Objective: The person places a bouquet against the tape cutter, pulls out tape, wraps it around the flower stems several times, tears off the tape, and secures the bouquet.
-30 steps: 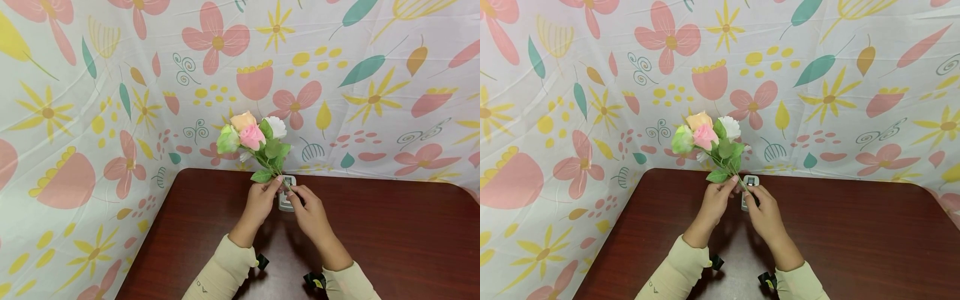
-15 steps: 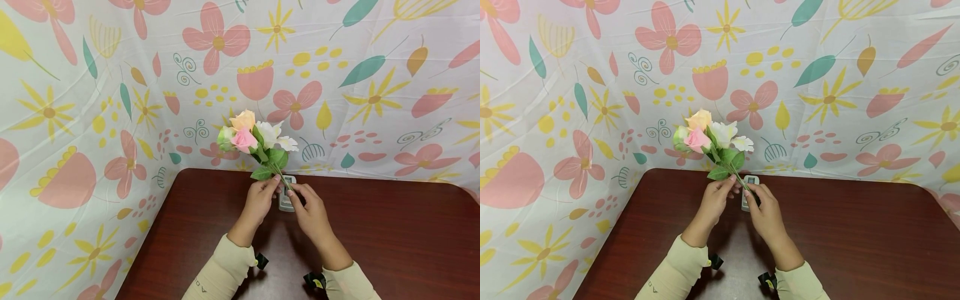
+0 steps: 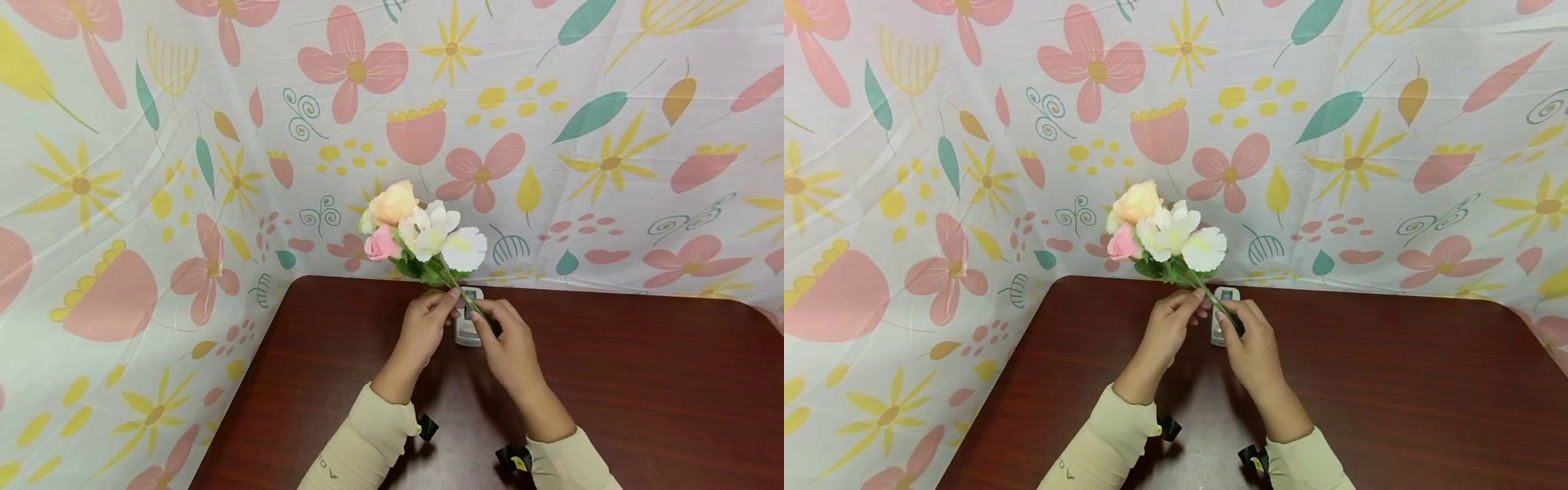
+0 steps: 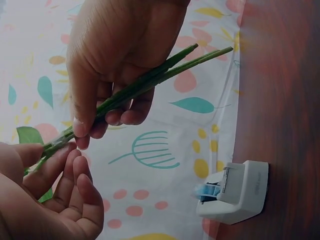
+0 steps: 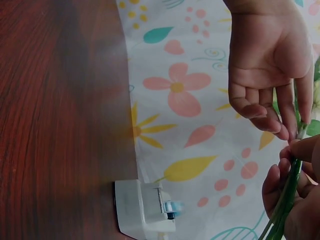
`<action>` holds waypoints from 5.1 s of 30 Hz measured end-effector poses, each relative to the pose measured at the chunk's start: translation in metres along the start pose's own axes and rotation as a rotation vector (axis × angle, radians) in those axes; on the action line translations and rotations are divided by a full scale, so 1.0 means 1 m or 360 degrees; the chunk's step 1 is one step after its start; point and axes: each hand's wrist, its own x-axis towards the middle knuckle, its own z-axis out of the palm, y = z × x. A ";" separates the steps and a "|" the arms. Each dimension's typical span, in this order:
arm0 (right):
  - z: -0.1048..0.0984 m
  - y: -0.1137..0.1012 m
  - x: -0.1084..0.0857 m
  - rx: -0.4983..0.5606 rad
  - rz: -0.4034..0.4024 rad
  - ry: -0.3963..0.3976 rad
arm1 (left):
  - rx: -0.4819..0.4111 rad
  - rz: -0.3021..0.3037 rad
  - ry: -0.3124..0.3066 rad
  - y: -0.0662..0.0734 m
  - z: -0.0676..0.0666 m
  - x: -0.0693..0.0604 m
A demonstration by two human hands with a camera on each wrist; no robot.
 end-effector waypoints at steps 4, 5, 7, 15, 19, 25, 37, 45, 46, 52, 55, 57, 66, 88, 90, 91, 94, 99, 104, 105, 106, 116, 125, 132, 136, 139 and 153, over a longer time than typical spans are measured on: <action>0.000 0.000 0.000 -0.0014 0.0012 0.0025 | -0.0011 0.0004 -0.0002 -0.001 0.000 0.000; 0.000 0.000 0.000 -0.0016 0.0016 0.0028 | -0.0016 0.0004 -0.0003 -0.001 0.000 0.000; 0.000 0.000 0.001 -0.0017 0.0024 0.0029 | -0.0024 -0.0002 -0.0002 -0.001 0.000 -0.001; 0.000 0.000 0.000 -0.0015 0.0052 0.0036 | -0.0039 -0.0004 -0.0013 0.000 0.000 -0.001; 0.001 0.001 0.000 -0.0010 0.0032 0.0044 | -0.0070 -0.0021 -0.0031 -0.001 -0.001 -0.001; 0.002 0.003 -0.001 -0.0110 -0.0050 0.0074 | -0.0143 -0.0056 -0.0024 -0.001 0.000 0.000; 0.001 0.003 -0.002 -0.0199 -0.0099 0.0110 | -0.0153 -0.0123 -0.0009 -0.001 0.001 -0.001; 0.001 0.004 -0.002 -0.0292 -0.0191 0.0154 | -0.0067 -0.0153 -0.0003 -0.001 0.002 -0.001; 0.001 0.004 -0.002 -0.0317 -0.0205 0.0162 | -0.0064 -0.0166 0.0004 -0.001 0.002 -0.001; 0.001 0.005 -0.003 -0.0406 -0.0234 0.0169 | -0.0097 -0.0191 0.0012 -0.002 0.002 -0.001; 0.001 0.006 -0.003 -0.0413 -0.0225 0.0157 | -0.0080 -0.0181 0.0014 -0.003 0.001 -0.001; 0.001 0.006 -0.003 -0.0418 -0.0219 0.0150 | -0.0070 -0.0168 0.0010 -0.002 0.001 -0.001; 0.002 0.006 -0.004 -0.0388 -0.0237 0.0162 | -0.0067 -0.0125 -0.0035 -0.002 0.002 -0.001; 0.004 -0.002 -0.003 -0.0014 -0.0023 0.0158 | 0.0123 0.0017 -0.0082 0.002 0.004 -0.007; 0.004 -0.006 -0.003 0.0080 0.0010 0.0163 | 0.0115 0.0071 -0.0095 0.001 0.006 -0.007; 0.005 -0.009 -0.003 0.0126 0.0020 0.0161 | 0.0108 0.0081 -0.0095 0.001 0.006 -0.008; 0.006 -0.016 -0.002 0.0235 0.0061 0.0162 | 0.0101 0.0076 -0.0079 0.001 0.008 -0.008; 0.004 -0.021 -0.002 0.0332 0.0185 0.0195 | 0.0008 0.0019 -0.0112 0.001 0.009 -0.008; -0.002 -0.016 -0.001 0.0403 0.0311 0.0229 | 0.0078 -0.0023 -0.0309 0.001 0.011 -0.009; -0.003 -0.016 0.000 0.0463 0.0341 0.0228 | 0.0108 -0.0035 -0.0366 0.001 0.011 -0.010; -0.004 -0.015 0.001 0.0542 0.0376 0.0226 | 0.0135 -0.0049 -0.0420 0.000 0.011 -0.010; -0.012 -0.015 0.007 0.1156 0.0638 0.0155 | 0.0421 0.0033 -0.0783 -0.005 0.017 -0.014; -0.018 -0.012 0.010 0.1280 0.0578 0.0158 | 0.0369 0.0027 -0.0821 -0.006 0.021 -0.017; -0.031 -0.004 0.014 0.1352 0.0506 0.0210 | 0.0257 -0.0031 -0.0940 -0.002 0.017 -0.018; -0.036 0.002 0.017 0.1449 0.0493 0.0189 | 0.0202 -0.0089 -0.0981 -0.001 0.017 -0.018; -0.038 0.006 0.017 0.1501 0.0501 0.0152 | 0.0141 -0.0136 -0.1010 -0.001 0.018 -0.018; -0.046 0.011 0.019 0.1587 0.0593 0.0137 | 0.0101 -0.0159 -0.1034 0.001 0.015 -0.016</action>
